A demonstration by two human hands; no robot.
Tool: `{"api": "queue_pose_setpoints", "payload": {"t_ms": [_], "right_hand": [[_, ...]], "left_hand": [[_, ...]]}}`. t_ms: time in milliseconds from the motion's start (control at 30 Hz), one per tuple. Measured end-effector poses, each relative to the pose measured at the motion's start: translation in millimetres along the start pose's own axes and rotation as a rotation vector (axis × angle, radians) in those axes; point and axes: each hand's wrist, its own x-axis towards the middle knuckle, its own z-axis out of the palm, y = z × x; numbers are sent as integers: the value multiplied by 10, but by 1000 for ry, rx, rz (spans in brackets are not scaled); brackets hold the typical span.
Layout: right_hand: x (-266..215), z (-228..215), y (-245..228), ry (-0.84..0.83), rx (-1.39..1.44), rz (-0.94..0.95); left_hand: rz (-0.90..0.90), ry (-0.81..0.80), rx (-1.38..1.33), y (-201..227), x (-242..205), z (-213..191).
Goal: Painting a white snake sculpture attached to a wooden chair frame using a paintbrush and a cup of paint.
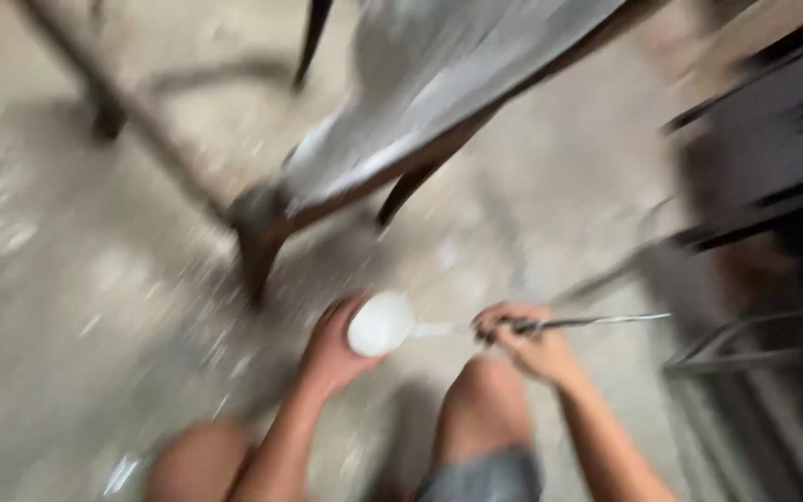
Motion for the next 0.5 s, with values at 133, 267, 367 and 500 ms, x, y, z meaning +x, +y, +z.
{"api": "queue_pose_setpoints", "payload": {"t_ms": [133,267,367,500], "right_hand": [[71,-603,-623,249,-128,-95],[-2,-1051,-1946,511,-593,-390],[10,-1084,-2666,754,-724,-665],[168,-1028,-3197,537,-800,-1006]], "left_hand": [[-94,49,82,-251,-1,109],[-357,-136,84,68,70,18],[-260,-130,12,-156,69,147],[-179,-136,9,-221,28,229]]}}
